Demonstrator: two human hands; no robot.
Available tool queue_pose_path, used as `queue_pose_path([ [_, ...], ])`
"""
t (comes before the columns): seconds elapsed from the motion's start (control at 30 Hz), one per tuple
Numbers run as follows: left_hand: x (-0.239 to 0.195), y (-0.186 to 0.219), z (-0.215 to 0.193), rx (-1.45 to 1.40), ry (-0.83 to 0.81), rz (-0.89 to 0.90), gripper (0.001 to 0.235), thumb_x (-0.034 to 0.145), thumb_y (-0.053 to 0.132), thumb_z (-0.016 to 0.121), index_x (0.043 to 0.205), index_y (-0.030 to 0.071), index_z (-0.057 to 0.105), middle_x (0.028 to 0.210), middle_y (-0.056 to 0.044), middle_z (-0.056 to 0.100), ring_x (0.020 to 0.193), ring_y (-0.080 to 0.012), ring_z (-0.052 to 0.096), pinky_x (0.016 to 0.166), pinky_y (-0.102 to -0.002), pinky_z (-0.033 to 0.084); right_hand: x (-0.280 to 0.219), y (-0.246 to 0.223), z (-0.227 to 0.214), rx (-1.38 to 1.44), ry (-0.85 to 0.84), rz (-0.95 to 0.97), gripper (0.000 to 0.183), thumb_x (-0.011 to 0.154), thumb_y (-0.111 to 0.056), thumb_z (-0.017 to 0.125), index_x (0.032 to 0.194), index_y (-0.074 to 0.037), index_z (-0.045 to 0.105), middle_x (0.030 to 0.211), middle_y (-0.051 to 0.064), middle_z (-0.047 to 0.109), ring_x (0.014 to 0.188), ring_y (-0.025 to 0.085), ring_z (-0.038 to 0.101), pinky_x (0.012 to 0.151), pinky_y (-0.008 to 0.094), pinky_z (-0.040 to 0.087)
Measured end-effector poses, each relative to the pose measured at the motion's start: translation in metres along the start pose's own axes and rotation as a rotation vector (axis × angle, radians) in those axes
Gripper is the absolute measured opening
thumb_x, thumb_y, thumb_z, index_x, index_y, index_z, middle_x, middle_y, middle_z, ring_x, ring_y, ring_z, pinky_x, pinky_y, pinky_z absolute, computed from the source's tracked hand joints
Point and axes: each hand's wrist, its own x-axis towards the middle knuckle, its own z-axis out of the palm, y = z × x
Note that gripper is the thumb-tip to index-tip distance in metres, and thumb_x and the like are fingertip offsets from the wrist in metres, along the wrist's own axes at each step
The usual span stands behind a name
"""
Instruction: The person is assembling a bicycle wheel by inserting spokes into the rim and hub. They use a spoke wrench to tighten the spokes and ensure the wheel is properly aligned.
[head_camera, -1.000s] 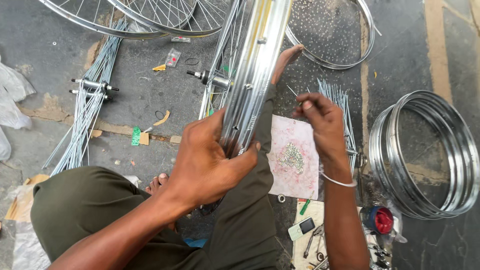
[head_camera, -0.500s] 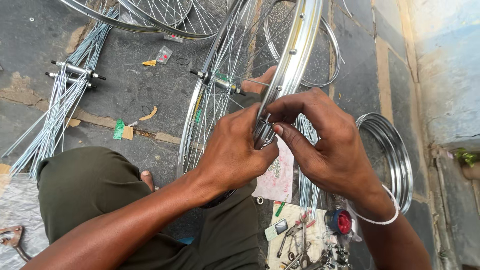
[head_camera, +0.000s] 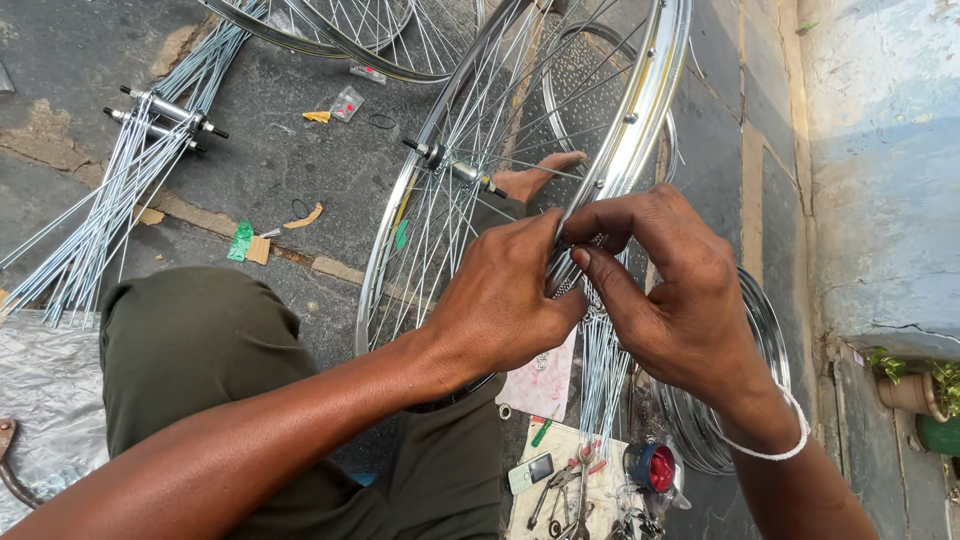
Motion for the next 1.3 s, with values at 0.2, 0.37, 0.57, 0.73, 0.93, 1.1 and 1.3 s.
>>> queue_pose_path([
  [0.2, 0.0, 0.0, 0.0, 0.013, 0.001, -0.007, 0.037, 0.075, 0.006, 0.069, 0.11, -0.003, 0.061, 0.088, -0.018, 0.069, 0.068, -0.0282, 0.07, 0.066, -0.043, 0.056, 0.003, -0.001, -0.001, -0.019, -0.029, -0.03, 0.022, 0.088, 0.003, 0.076, 0.108, -0.003, 0.068, 0.097, 0.007, 0.069, 0.087, 0.017, 0.066, 0.078, 0.032, 0.054],
  [0.37, 0.0, 0.0, 0.0, -0.036, -0.014, 0.01, 0.043, 0.075, 0.005, 0.066, 0.118, -0.002, 0.063, 0.096, -0.015, 0.071, 0.066, -0.0225, 0.071, 0.065, -0.038, 0.059, 0.006, 0.0, -0.002, -0.09, -0.053, -0.107, 0.021, 0.087, 0.003, 0.075, 0.106, -0.003, 0.068, 0.094, 0.007, 0.07, 0.087, 0.019, 0.067, 0.078, 0.035, 0.052],
  [0.57, 0.001, -0.001, 0.0, -0.009, -0.06, -0.031, 0.045, 0.074, 0.006, 0.067, 0.118, -0.004, 0.062, 0.093, -0.018, 0.07, 0.065, -0.0222, 0.071, 0.063, -0.039, 0.059, 0.007, 0.002, -0.004, -0.018, -0.095, -0.085, 0.022, 0.087, 0.002, 0.074, 0.107, -0.004, 0.068, 0.096, 0.006, 0.071, 0.089, 0.018, 0.067, 0.076, 0.033, 0.054],
  [0.73, 0.001, -0.001, -0.001, -0.011, -0.053, -0.058, 0.042, 0.074, 0.007, 0.068, 0.114, -0.004, 0.062, 0.091, -0.019, 0.07, 0.065, -0.0249, 0.071, 0.064, -0.042, 0.058, 0.008, 0.003, -0.006, -0.119, -0.083, -0.109, 0.022, 0.087, 0.001, 0.075, 0.107, -0.004, 0.068, 0.091, 0.005, 0.071, 0.084, 0.018, 0.064, 0.074, 0.035, 0.049],
  [0.93, 0.001, -0.002, -0.001, 0.015, -0.028, -0.045, 0.035, 0.075, 0.008, 0.07, 0.107, -0.003, 0.063, 0.084, -0.018, 0.068, 0.064, -0.0279, 0.069, 0.063, -0.045, 0.055, 0.011, -0.001, -0.005, -0.228, -0.094, -0.198, 0.022, 0.084, 0.003, 0.074, 0.104, -0.004, 0.068, 0.088, 0.007, 0.069, 0.082, 0.023, 0.063, 0.084, 0.04, 0.044],
  [1.1, 0.002, -0.003, 0.002, -0.013, 0.001, -0.009, 0.033, 0.076, 0.007, 0.069, 0.106, -0.002, 0.061, 0.08, -0.016, 0.067, 0.064, -0.028, 0.069, 0.06, -0.042, 0.054, 0.009, -0.008, -0.003, -0.27, -0.031, -0.229, 0.022, 0.088, 0.003, 0.072, 0.108, -0.002, 0.065, 0.094, 0.005, 0.071, 0.089, 0.023, 0.067, 0.092, 0.042, 0.044],
  [1.3, -0.001, -0.005, 0.002, 0.01, 0.024, 0.012, 0.026, 0.077, 0.004, 0.068, 0.101, -0.002, 0.06, 0.081, -0.017, 0.067, 0.066, -0.03, 0.07, 0.058, -0.044, 0.052, 0.003, -0.014, 0.004, -0.494, 0.054, -0.223, 0.017, 0.08, -0.006, 0.074, 0.096, -0.002, 0.069, 0.086, 0.012, 0.064, 0.078, 0.032, 0.058, 0.072, 0.043, 0.043],
])
